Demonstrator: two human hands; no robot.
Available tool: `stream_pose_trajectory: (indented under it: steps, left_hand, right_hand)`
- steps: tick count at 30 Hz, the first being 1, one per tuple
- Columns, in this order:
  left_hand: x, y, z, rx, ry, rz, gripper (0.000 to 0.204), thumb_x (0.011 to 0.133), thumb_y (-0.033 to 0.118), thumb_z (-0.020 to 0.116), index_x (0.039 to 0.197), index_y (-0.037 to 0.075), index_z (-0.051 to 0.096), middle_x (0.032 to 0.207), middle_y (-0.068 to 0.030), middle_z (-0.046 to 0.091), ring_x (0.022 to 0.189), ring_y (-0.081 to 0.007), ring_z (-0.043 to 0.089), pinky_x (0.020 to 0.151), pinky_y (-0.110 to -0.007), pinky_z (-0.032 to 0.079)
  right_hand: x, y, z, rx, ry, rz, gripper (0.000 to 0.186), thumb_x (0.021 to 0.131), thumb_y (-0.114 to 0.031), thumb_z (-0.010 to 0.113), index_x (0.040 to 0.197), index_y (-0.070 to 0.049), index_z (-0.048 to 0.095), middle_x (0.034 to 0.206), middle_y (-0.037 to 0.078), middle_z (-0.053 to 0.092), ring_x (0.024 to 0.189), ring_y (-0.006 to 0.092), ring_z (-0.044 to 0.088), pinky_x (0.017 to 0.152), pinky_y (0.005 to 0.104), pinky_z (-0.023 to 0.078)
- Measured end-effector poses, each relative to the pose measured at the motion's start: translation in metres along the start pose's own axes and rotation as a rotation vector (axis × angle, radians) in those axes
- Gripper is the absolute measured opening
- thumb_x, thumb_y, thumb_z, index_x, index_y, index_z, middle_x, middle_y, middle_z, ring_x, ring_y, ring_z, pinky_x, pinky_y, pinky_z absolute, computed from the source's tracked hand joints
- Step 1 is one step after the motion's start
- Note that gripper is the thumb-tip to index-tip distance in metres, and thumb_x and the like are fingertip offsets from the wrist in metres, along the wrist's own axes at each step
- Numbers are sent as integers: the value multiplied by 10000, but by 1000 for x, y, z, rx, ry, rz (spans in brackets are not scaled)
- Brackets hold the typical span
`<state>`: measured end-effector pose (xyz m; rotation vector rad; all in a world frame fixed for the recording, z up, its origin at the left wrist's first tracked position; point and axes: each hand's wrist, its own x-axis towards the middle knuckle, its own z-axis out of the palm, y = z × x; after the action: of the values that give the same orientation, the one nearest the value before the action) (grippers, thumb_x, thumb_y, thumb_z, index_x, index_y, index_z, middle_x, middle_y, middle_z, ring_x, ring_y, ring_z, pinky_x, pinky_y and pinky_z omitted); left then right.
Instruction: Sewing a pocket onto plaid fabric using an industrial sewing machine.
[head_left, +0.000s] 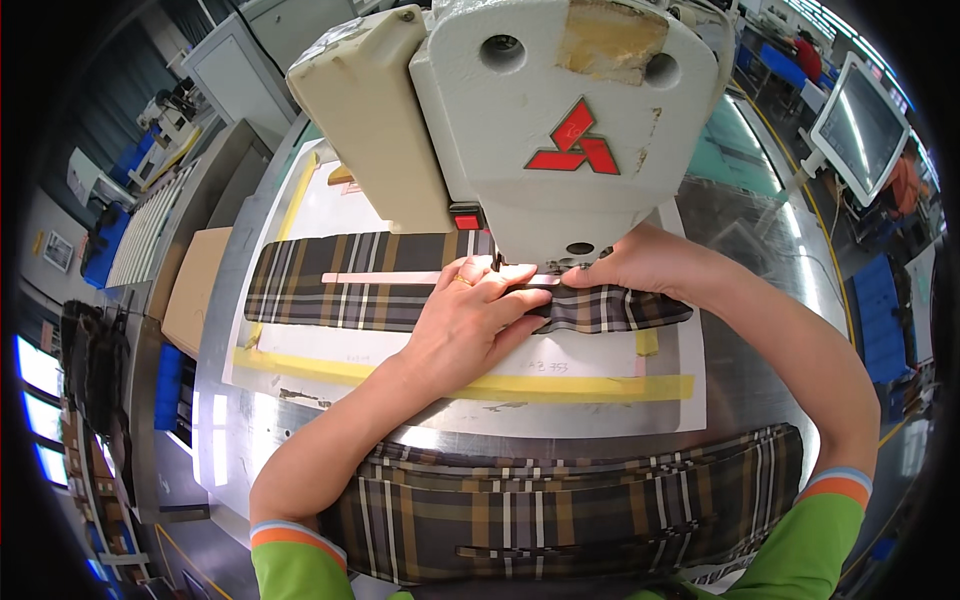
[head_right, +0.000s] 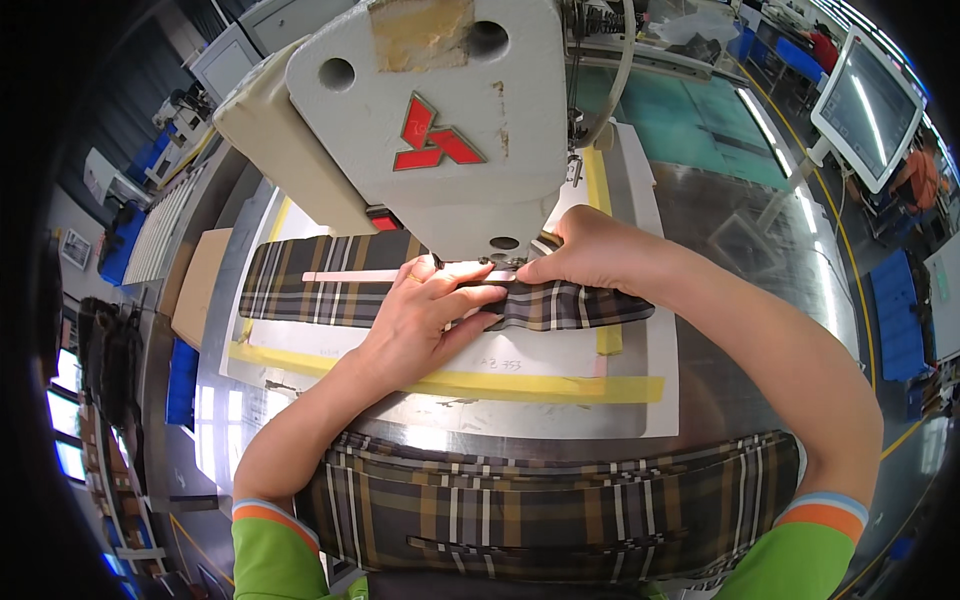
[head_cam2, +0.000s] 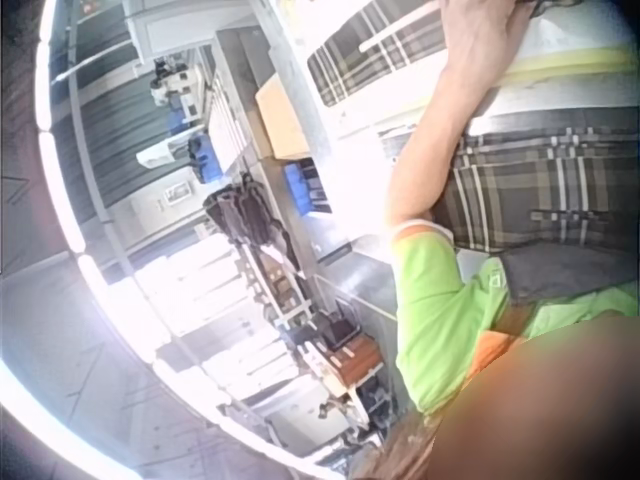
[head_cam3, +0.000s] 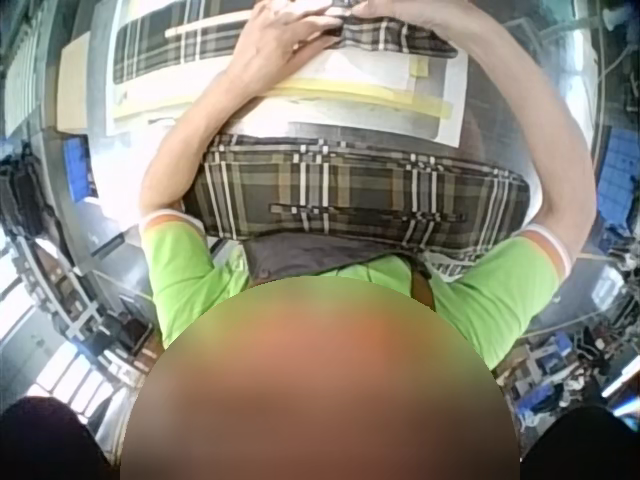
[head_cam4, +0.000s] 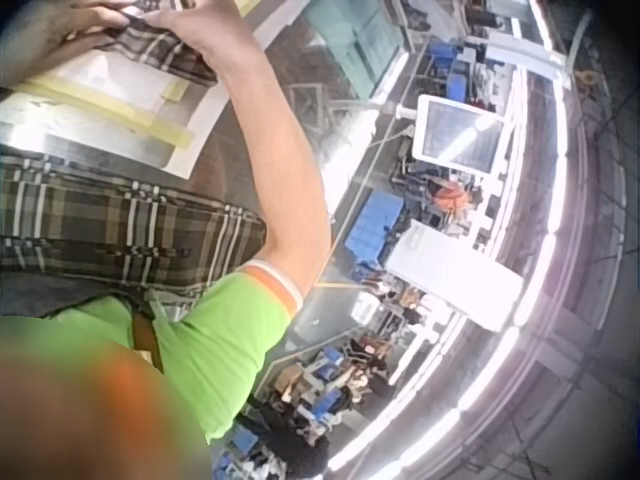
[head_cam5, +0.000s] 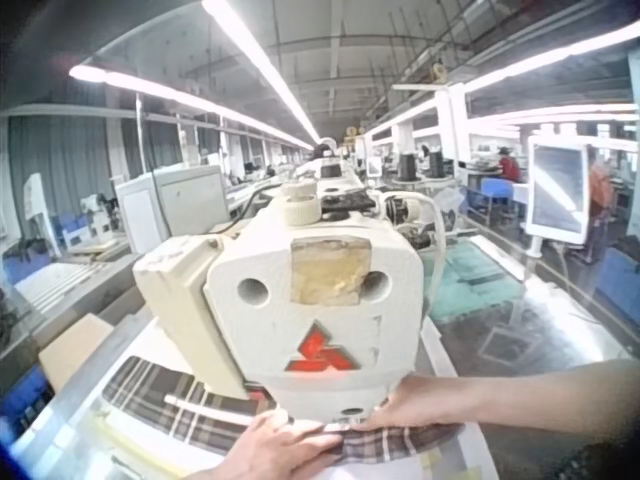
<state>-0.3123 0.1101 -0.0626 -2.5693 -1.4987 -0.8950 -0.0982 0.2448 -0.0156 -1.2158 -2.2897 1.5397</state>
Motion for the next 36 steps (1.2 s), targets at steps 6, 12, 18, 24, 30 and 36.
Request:
stream_pose_trajectory:
  steps: [6, 12, 18, 24, 30, 36]
  left_hand:
    - [2, 3, -4, 16, -35, -10, 379, 892, 241, 745, 1257, 147, 715, 1262, -53, 679, 898, -244, 556, 915, -398, 411]
    - [4, 3, -6, 23, -68, 2, 389, 880, 251, 755, 1258, 164, 722, 1246, -30, 683, 881, -237, 532, 904, -382, 415]
    - [2, 0, -7, 37, -72, 28, 376, 866, 241, 766, 1232, 162, 734, 1251, -28, 677, 890, -235, 539, 901, -384, 424]
    - [3, 3, -7, 32, -56, 32, 360, 868, 228, 765, 1219, 156, 736, 1264, -39, 669, 903, -245, 545, 895, -380, 437]
    - [4, 3, -6, 36, -73, 22, 378, 866, 219, 766, 1234, 144, 726, 1262, -42, 670, 907, -245, 552, 898, -382, 440]
    - [4, 3, -10, 36, -107, 33, 376, 892, 266, 741, 1240, 129, 712, 1267, -58, 655, 997, -282, 569, 958, -418, 441]
  right_hand:
    - [2, 0, -1, -26, -19, 41, 372, 820, -218, 796, 1056, 55, 706, 940, 103, 712, 839, 150, 652, 756, 314, 501]
    - [3, -3, -2, 1, -33, 60, 371, 795, -181, 802, 1072, 48, 709, 957, 104, 718, 858, 157, 662, 764, 307, 507]
    - [3, -11, -5, 56, -69, 138, 322, 803, -189, 799, 1019, 36, 722, 936, 97, 719, 854, 155, 660, 757, 306, 502]
    - [12, -5, -6, -68, -73, 115, 269, 806, -200, 791, 923, 32, 720, 846, 84, 693, 786, 156, 638, 711, 320, 482]
    - [16, 2, -8, -92, -92, 76, 280, 795, -212, 812, 898, 29, 715, 787, 71, 674, 744, 146, 627, 669, 322, 477]
    - [11, -3, -13, -13, -172, 84, 303, 785, -222, 829, 931, 23, 728, 841, 78, 707, 744, 141, 639, 650, 313, 491]
